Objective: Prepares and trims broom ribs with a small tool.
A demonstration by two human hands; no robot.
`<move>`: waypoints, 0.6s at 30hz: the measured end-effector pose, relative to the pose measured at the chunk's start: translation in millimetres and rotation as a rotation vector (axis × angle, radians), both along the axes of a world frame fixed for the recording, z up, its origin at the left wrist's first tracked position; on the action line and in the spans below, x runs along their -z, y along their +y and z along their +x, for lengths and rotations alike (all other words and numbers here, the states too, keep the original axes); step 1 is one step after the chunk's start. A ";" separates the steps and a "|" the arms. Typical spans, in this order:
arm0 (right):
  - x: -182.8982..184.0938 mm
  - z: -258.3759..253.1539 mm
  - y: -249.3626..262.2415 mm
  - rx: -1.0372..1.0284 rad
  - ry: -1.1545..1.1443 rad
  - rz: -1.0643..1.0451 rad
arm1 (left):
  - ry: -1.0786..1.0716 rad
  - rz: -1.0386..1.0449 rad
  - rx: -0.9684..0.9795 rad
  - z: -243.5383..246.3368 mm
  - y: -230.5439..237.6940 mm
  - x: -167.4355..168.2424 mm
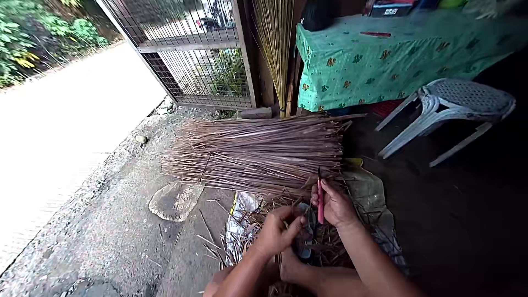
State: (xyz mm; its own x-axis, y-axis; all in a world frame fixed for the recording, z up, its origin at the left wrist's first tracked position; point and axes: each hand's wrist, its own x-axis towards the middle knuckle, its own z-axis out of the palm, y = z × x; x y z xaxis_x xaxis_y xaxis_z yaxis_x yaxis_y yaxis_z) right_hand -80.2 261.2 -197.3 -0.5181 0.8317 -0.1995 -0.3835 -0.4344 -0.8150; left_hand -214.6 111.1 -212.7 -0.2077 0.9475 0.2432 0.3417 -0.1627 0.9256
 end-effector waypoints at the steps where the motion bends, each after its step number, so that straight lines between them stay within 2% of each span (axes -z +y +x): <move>1: -2.2 1.2 2.4 -0.004 -0.013 0.025 | 0.238 0.122 -0.093 -4.9 1.0 -0.4; 2: -2.7 3.3 3.5 -0.009 -0.021 0.036 | 0.403 0.177 -0.166 -13.0 4.3 -1.2; 4: 2.1 10.7 3.6 -0.031 -0.019 0.063 | 0.569 0.030 -0.221 -29.3 7.1 1.7; 6: 5.8 15.2 6.5 -0.048 0.004 0.103 | 0.554 -0.161 -0.204 -38.5 6.0 8.2; 8: 3.9 15.5 9.7 -0.033 -0.027 0.155 | 0.495 -0.225 -0.204 -37.8 5.4 12.3; 10: 3.5 14.1 8.0 -0.075 -0.158 0.249 | 0.468 -0.226 -0.224 -32.3 5.7 9.6; 13: 6.5 8.9 -5.7 -0.276 -0.387 0.368 | 0.425 -0.187 -0.231 -27.4 5.5 10.7; 15: 7.9 6.2 -10.6 -0.345 -0.438 0.391 | 0.392 -0.165 -0.218 -28.6 4.0 12.2; 18: 10.7 14.6 7.5 -0.197 -0.445 0.370 | 0.368 -0.164 -0.212 -33.2 1.4 10.1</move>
State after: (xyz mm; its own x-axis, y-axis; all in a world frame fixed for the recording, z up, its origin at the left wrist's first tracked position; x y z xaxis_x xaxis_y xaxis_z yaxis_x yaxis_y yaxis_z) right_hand -65.5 268.6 -208.1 -0.6024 0.7843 -0.1482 0.0870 -0.1201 -0.9889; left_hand -247.9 112.5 -222.8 -0.3294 0.9255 0.1871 0.6624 0.0853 0.7443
